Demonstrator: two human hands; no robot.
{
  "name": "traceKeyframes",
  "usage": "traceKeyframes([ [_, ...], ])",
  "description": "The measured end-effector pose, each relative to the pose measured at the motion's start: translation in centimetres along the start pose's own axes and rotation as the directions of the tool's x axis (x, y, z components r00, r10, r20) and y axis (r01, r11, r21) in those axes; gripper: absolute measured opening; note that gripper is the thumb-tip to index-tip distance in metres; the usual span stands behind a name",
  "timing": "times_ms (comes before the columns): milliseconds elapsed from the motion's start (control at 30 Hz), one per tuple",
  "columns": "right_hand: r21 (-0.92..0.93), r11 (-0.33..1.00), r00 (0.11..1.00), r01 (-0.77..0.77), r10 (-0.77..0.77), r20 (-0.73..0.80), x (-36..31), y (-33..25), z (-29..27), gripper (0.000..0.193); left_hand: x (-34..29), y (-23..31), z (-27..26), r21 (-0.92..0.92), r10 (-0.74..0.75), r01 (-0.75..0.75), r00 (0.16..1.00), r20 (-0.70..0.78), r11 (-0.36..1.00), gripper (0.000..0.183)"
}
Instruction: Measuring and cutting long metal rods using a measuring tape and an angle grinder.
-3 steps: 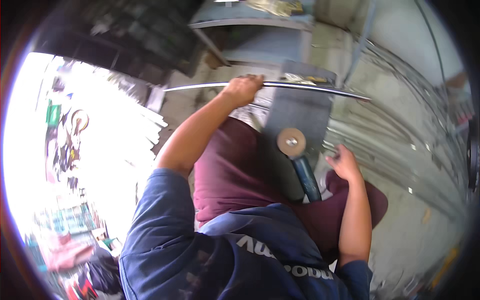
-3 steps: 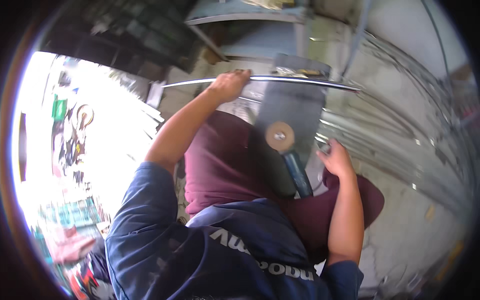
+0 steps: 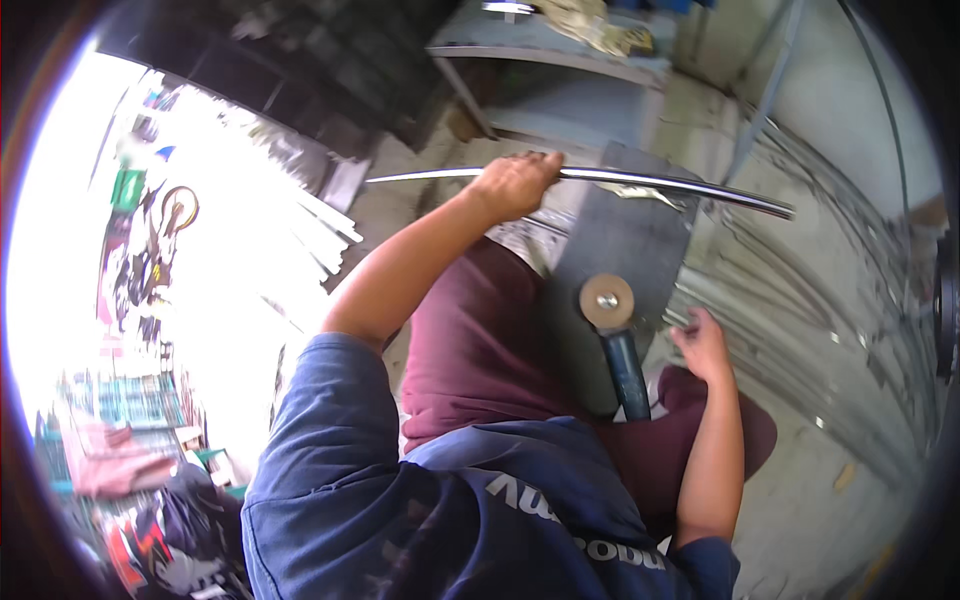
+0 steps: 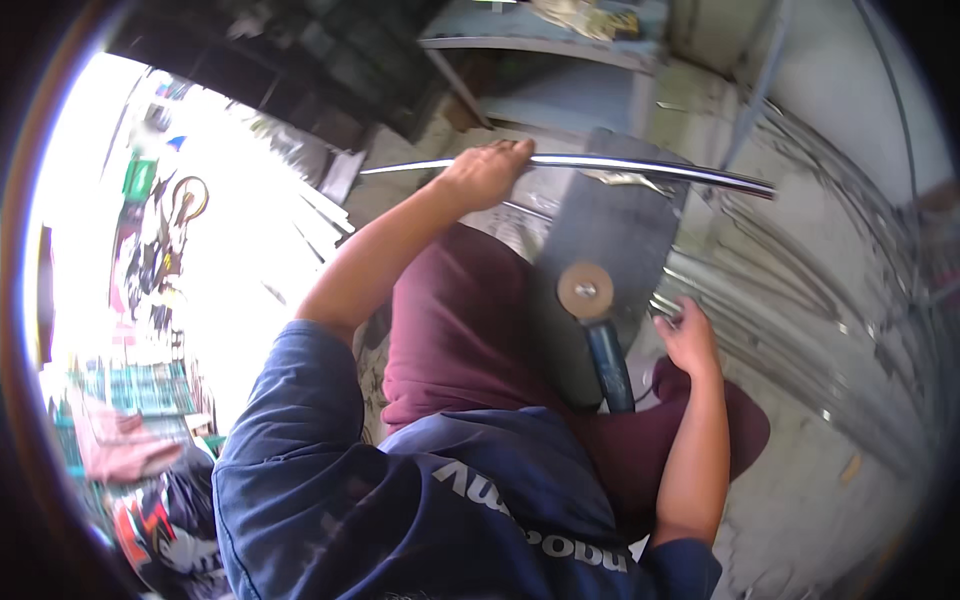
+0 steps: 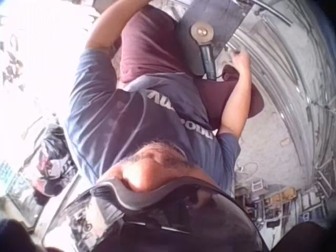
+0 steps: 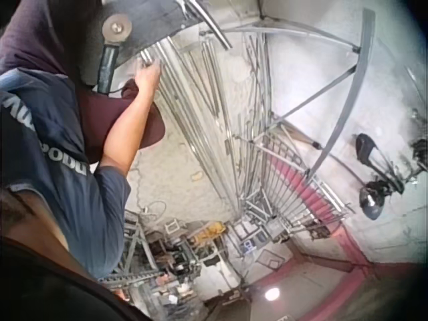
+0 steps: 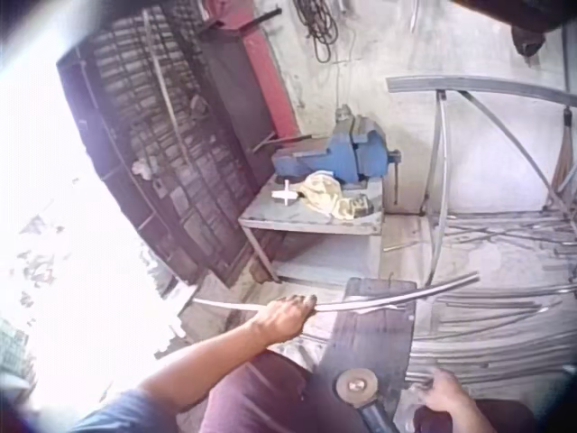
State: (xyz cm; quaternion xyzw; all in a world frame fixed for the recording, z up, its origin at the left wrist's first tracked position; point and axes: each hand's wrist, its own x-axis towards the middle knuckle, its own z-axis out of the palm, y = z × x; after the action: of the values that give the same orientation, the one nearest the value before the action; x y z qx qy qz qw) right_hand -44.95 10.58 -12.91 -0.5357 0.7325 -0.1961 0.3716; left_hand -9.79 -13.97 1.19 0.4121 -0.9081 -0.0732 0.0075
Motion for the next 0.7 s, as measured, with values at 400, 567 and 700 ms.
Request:
traceKeyframes([
  [400, 0.958, 0.181, 0.804, 0.222, -0.590, -0.076, -9.5, -19.1, -3.8, 0.133, -18.0, 7.9, -10.6, 0.052, 0.253, -0.250, 0.964, -0.074, 0.967, 0.033],
  [567, 0.951, 0.149, 0.729, 0.272, -0.677, -0.103, -12.4, -22.3, -0.7, 0.057, -23.1, 7.4, -9.5, 0.186, 0.196, -0.158, 0.958, -0.209, 0.970, 0.024],
  [700, 0.986, 0.136, 0.780, 0.097, -0.625, 0.009, -13.0, -25.9, 1.5, 0.042, -29.4, 6.7, -7.6, -0.071, -0.239, 0.269, 0.668, -0.705, 0.961, 0.054],
])
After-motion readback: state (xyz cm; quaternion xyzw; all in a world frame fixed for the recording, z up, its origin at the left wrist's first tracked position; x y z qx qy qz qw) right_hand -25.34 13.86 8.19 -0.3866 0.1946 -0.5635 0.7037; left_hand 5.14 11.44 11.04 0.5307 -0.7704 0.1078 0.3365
